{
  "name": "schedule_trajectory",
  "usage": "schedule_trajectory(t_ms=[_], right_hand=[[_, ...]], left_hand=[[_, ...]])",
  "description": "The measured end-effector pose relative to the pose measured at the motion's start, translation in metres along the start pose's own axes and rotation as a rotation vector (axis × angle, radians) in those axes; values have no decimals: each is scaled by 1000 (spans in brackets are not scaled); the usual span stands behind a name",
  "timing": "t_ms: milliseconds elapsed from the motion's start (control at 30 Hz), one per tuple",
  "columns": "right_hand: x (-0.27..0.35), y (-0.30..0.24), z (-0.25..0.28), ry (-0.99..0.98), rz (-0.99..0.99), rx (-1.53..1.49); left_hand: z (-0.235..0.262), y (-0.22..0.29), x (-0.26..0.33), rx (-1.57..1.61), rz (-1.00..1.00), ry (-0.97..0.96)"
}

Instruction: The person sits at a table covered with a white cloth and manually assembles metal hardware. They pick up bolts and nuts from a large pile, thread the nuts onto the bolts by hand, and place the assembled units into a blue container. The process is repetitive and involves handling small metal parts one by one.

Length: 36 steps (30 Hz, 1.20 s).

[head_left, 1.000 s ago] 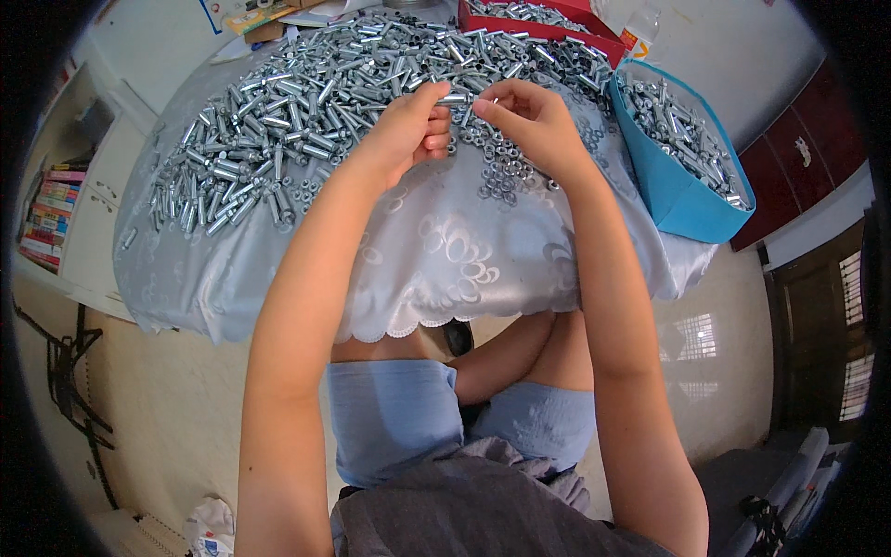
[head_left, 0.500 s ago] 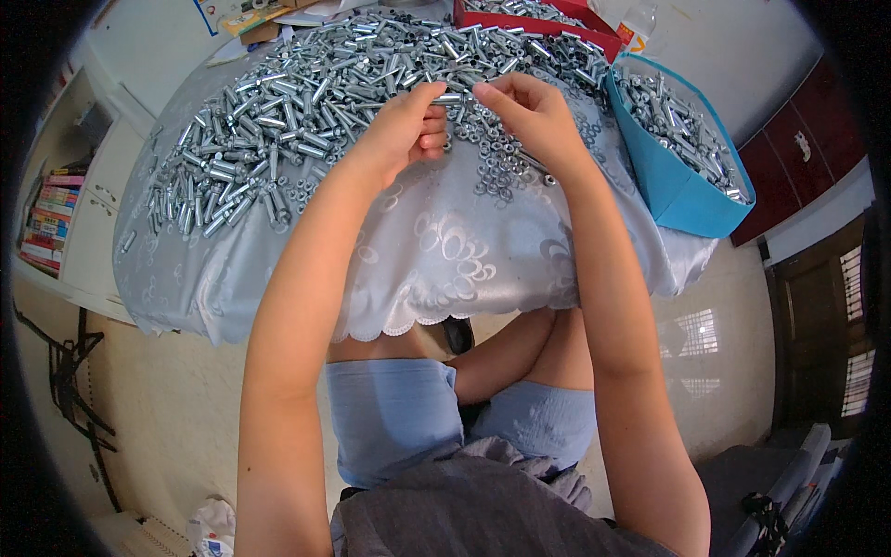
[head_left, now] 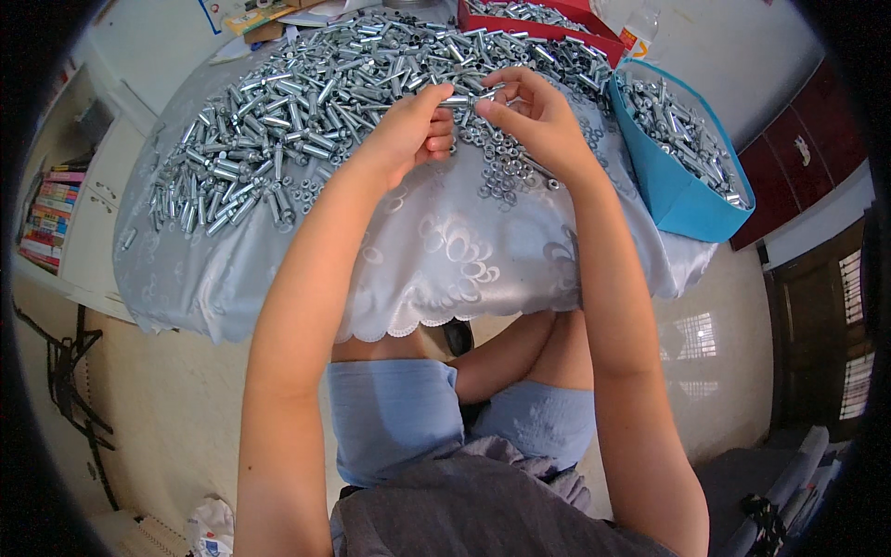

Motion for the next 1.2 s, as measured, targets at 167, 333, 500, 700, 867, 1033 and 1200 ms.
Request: schedule_trajectory(t_ms=[167, 333, 500, 700, 867, 1033, 1200], right_hand=[[2, 8, 0, -51, -118, 69], [2, 4, -2, -97, -6, 129], [2, 12, -1, -55, -107, 193], [4, 13, -5, -127, -115, 176], [6, -7, -8, -37, -19, 175], [4, -2, -5, -98, 25, 258], [5, -11, -6, -74, 33, 252]], left_hand=[[-1, -7, -2, -77, 55, -3], [-1, -7, -3, -43, 43, -24], [2, -6, -4, -28, 23, -20], [4, -1, -1, 0, 14, 13], [6, 0, 0, 24, 20, 7], [-2, 2, 3, 35, 8, 0], [2, 0, 2, 36, 26, 1]])
Point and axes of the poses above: each hand's wrist, its own x-axis away from the middle knuckle, its own z-axis out of the back of the hand, y = z × x, the point moved 8 cm from there along -x, towards the middle knuckle, and after that the axes turned 8 degrees about z, right-handed, at the moved point
